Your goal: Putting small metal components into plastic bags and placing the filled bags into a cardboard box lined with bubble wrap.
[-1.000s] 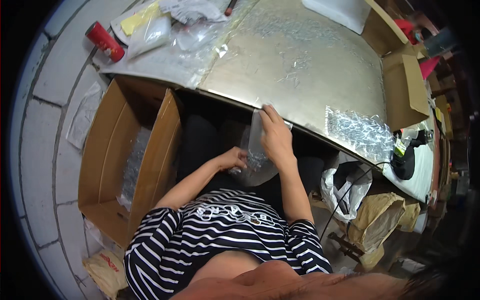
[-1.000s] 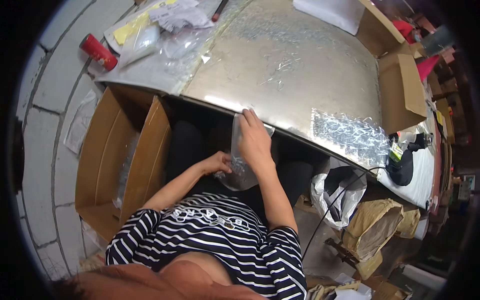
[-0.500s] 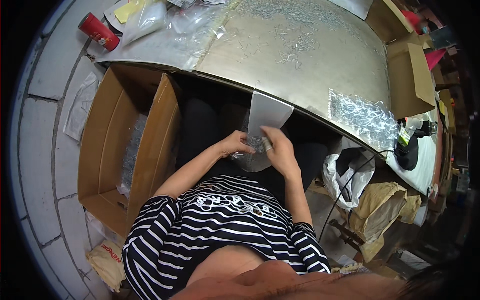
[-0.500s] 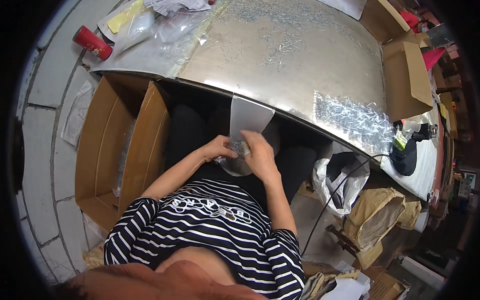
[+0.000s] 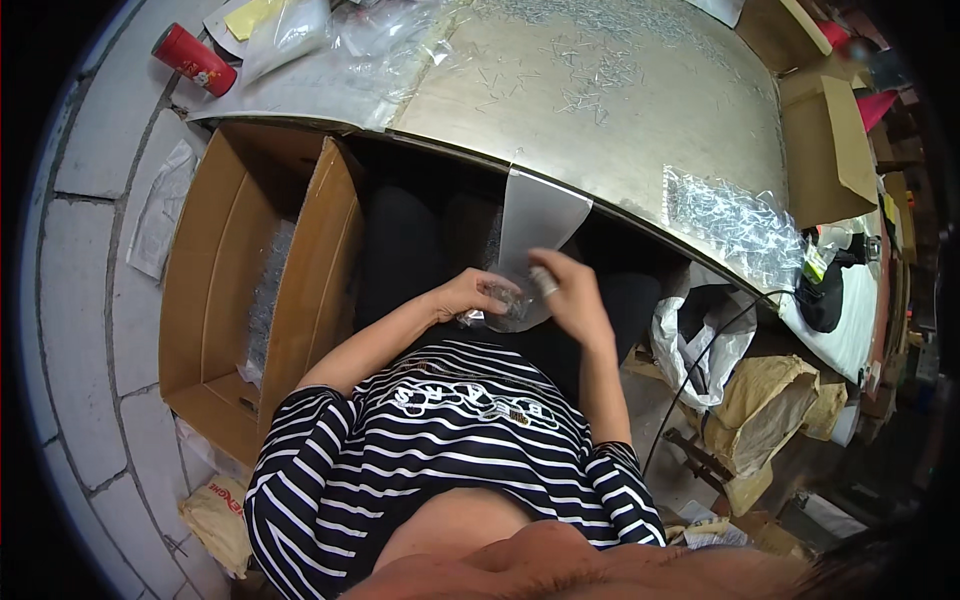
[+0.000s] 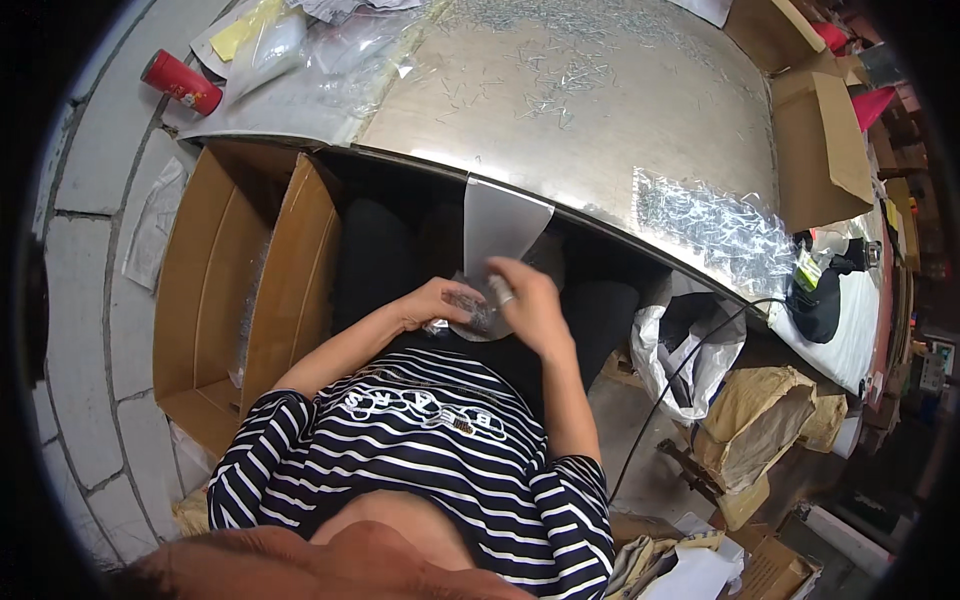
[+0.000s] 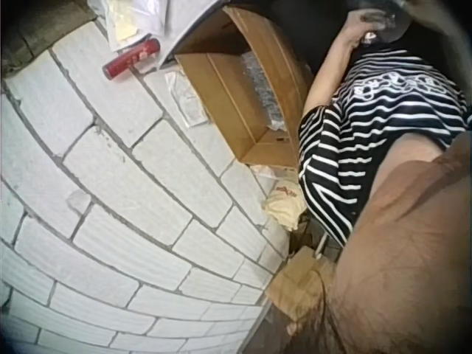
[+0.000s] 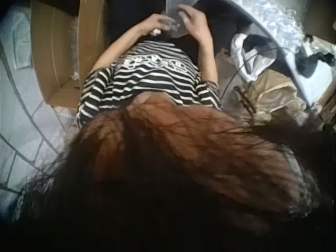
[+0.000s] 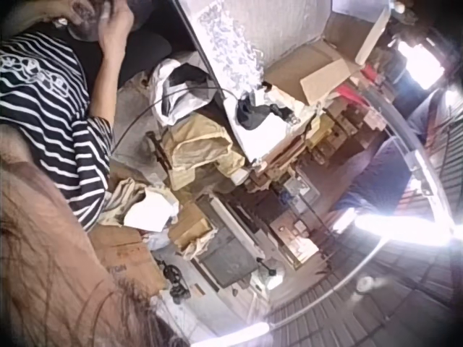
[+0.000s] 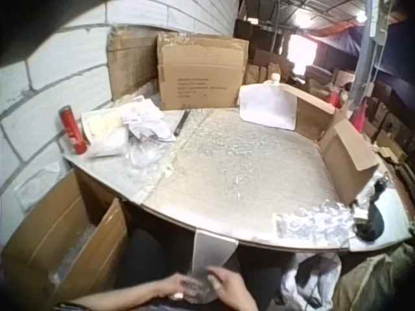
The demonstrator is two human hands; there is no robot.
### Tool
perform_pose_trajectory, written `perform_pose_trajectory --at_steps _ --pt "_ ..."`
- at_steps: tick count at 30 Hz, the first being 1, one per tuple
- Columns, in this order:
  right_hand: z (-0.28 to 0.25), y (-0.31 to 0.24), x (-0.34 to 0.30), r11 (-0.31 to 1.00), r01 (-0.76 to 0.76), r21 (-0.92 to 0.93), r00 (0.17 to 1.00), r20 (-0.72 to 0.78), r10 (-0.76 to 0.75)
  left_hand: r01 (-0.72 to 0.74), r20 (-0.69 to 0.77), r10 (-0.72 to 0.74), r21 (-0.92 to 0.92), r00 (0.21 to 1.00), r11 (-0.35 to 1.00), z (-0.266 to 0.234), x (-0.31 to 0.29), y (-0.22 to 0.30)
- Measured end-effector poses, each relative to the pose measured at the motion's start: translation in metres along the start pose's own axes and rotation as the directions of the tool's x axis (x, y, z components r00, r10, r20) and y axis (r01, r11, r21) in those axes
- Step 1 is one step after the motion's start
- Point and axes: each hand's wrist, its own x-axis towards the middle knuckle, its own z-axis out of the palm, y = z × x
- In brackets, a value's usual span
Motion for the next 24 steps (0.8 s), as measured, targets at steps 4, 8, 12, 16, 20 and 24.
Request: perform_pose_trajectory --at_steps 4,8,12,16,20,24 --pt "-0.019 0.002 0.0 0.989 0.042 0.139 0.998 0.037 -0.048 -0.092 -0.082 0.096 0.044 0.992 0.995 0.003 -0.009 0.023" --pt "-0.003 -0.004 0.009 0.997 -0.043 -0.056 0.99 0.132 0.05 -0.177 -0.089 0.178 0.02 0.98 0.984 0.009 0.0 0.023" --pt "-0.012 -0.003 0.014 0.996 -0.081 0.035 0.996 -0.026 0.082 -0.181 -0.106 0.184 0.038 0.977 0.983 0.018 -0.005 0.053" --pt "-0.05 -0.034 0.032 0.943 0.172 0.284 0.973 -0.199 -0.118 -0.278 -0.222 0.273 0.01 0.936 0.961 0.008 -0.017 0.051" --pt "-0.103 0.032 0.066 0.866 -0.119 -0.486 0.69 -0.667 -0.279 -0.238 -0.349 0.261 0.109 0.9 0.965 0.007 -0.018 0.028" --pt "-0.128 0.037 0.053 0.684 -0.536 -0.495 0.593 -0.797 -0.112 -0.154 -0.263 0.17 0.079 0.95 0.985 0.018 -0.047 0.012"
